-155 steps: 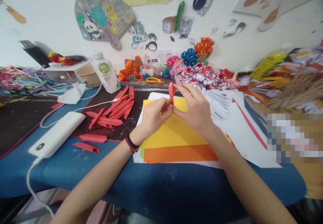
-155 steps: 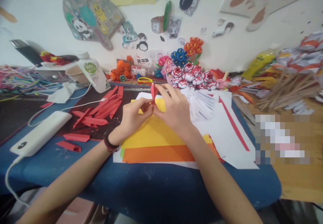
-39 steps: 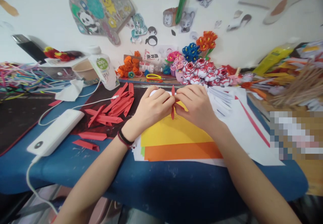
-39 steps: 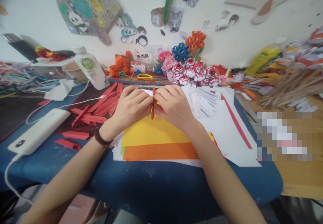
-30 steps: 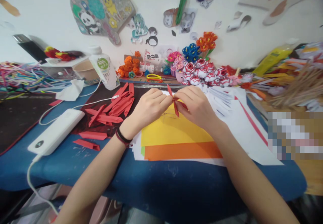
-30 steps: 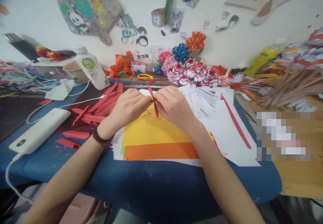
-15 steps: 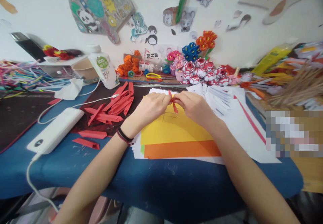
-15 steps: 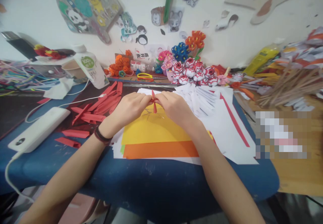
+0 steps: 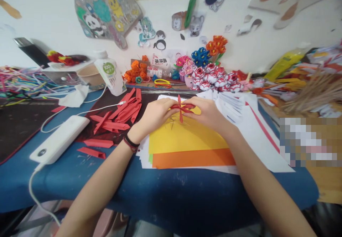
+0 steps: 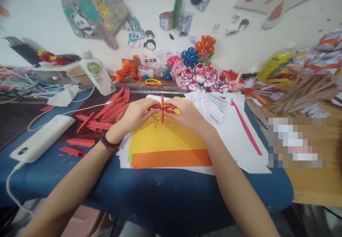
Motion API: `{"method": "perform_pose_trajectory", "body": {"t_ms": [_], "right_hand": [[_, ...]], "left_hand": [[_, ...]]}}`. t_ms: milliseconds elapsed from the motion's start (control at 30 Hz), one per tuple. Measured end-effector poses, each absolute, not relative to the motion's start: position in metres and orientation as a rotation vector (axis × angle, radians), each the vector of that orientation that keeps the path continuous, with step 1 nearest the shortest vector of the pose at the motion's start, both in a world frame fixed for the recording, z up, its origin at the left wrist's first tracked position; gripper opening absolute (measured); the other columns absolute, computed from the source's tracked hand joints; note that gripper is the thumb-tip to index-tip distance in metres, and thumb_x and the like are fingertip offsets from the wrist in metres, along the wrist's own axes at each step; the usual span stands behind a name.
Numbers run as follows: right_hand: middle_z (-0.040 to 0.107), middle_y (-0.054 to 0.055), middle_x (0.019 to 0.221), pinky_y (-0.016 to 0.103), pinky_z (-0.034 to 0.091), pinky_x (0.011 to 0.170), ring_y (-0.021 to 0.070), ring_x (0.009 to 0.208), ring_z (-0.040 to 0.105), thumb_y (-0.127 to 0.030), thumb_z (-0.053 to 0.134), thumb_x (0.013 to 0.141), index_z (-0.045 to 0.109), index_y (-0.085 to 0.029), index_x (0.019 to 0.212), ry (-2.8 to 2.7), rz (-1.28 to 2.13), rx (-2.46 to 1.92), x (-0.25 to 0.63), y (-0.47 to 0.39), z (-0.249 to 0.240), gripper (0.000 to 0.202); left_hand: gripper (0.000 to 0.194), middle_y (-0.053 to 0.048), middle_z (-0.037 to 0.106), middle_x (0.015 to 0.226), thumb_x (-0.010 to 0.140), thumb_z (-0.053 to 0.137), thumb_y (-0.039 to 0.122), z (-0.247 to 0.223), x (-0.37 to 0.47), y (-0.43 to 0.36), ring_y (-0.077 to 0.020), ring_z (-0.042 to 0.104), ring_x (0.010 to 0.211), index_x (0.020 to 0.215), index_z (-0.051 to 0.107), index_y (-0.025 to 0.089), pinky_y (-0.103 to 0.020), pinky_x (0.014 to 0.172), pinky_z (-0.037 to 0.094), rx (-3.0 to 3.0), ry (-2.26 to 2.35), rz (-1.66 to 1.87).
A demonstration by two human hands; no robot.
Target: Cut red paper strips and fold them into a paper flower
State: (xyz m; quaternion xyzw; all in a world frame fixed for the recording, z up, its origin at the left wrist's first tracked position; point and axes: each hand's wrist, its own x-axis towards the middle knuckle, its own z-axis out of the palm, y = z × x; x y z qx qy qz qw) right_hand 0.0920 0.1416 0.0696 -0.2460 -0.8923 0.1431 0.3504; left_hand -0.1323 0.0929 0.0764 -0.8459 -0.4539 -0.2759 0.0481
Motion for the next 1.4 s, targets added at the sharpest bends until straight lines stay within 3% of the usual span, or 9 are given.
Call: {"method": "perform_pose_trajectory", "body": {"t_ms": [200, 467, 633, 800, 933, 1033, 1133, 1400], "right_hand": [[0.071, 0.005, 0.092, 0.031, 0.048, 0.075, 0.0183, 0.082, 0.066, -0.026, 0.062, 0.093, 0.07, -0.02, 0.098, -2.285, 0.347, -0.608, 0.092, 0.14, 0.073, 0.012], [0.071, 0.004, 0.091, 0.031, 0.05, 0.076, 0.0184, 0.082, 0.066, -0.025, 0.066, 0.089, 0.07, -0.02, 0.096, -2.267, 0.39, -0.595, 0.091, 0.139, 0.074, 0.009], [0.071, 0.004, 0.09, 0.031, 0.051, 0.073, 0.018, 0.079, 0.066, -0.022, 0.066, 0.087, 0.071, -0.021, 0.097, -2.239, 0.436, -0.621, 0.092, 0.138, 0.076, 0.011], [0.07, 0.006, 0.103, 0.033, 0.054, 0.078, 0.0193, 0.087, 0.067, -0.022, 0.066, 0.087, 0.068, -0.022, 0.107, -2.207, 0.481, -0.668, 0.089, 0.139, 0.074, 0.02], [0.063, 0.009, 0.117, 0.037, 0.052, 0.082, 0.0237, 0.101, 0.062, -0.026, 0.071, 0.083, 0.064, -0.023, 0.115, -2.065, 0.268, -0.764, 0.086, 0.138, 0.073, 0.033], [0.064, 0.006, 0.096, 0.035, 0.048, 0.076, 0.0217, 0.088, 0.06, -0.028, 0.069, 0.084, 0.065, -0.021, 0.092, -1.973, 0.123, -0.829, 0.086, 0.135, 0.075, 0.011], [0.061, 0.003, 0.077, 0.034, 0.041, 0.07, 0.0198, 0.077, 0.056, -0.032, 0.065, 0.088, 0.062, -0.022, 0.073, -2.023, -0.009, -0.834, 0.085, 0.131, 0.075, 0.019], [0.066, 0.004, 0.074, 0.035, 0.033, 0.07, 0.021, 0.077, 0.056, -0.04, 0.057, 0.095, 0.063, -0.021, 0.075, -2.113, -0.338, -0.895, 0.076, 0.124, 0.07, 0.028]], "left_hand": [[0.018, -0.003, 0.077, 0.1, 0.096, 0.059, 0.027, 0.08, -0.135, 0.094, -0.0148, 0.07, 0.086, 0.106, 0.072, 0.021, -0.024, 0.076, 0.049, -2.749, -1.394, -1.019], [0.015, -0.004, 0.079, 0.087, 0.094, 0.062, 0.022, 0.08, -0.132, 0.089, -0.0147, 0.072, 0.072, 0.097, 0.076, 0.017, -0.022, 0.064, 0.046, -2.682, -1.307, -1.06], [0.02, -0.005, 0.079, 0.093, 0.096, 0.059, 0.026, 0.082, -0.129, 0.088, -0.0146, 0.072, 0.076, 0.104, 0.076, 0.017, -0.022, 0.068, 0.047, -2.729, -1.404, -1.026], [0.021, -0.003, 0.078, 0.082, 0.098, 0.056, 0.025, 0.081, -0.127, 0.088, -0.0111, 0.067, 0.063, 0.102, 0.076, 0.018, -0.02, 0.06, 0.042, -2.676, -1.437, -1.009], [0.026, -0.002, 0.073, 0.071, 0.099, 0.053, 0.029, 0.076, -0.124, 0.087, -0.0103, 0.062, 0.056, 0.09, 0.074, 0.016, -0.021, 0.055, 0.038, -2.534, -1.454, -0.988], [0.032, -0.003, 0.071, 0.068, 0.101, 0.05, 0.031, 0.072, -0.121, 0.085, -0.0118, 0.062, 0.056, 0.083, 0.071, 0.016, -0.023, 0.054, 0.034, -2.385, -1.439, -0.887], [0.034, -0.003, 0.069, 0.066, 0.103, 0.045, 0.031, 0.067, -0.118, 0.083, -0.0126, 0.061, 0.056, 0.083, 0.068, 0.016, -0.025, 0.051, 0.029, -2.235, -1.42, -0.79], [0.026, -0.003, 0.071, 0.074, 0.103, 0.043, 0.027, 0.056, -0.11, 0.081, -0.0129, 0.063, 0.061, 0.096, 0.066, 0.017, -0.026, 0.051, 0.03, -2.087, -1.424, -0.796]]}}
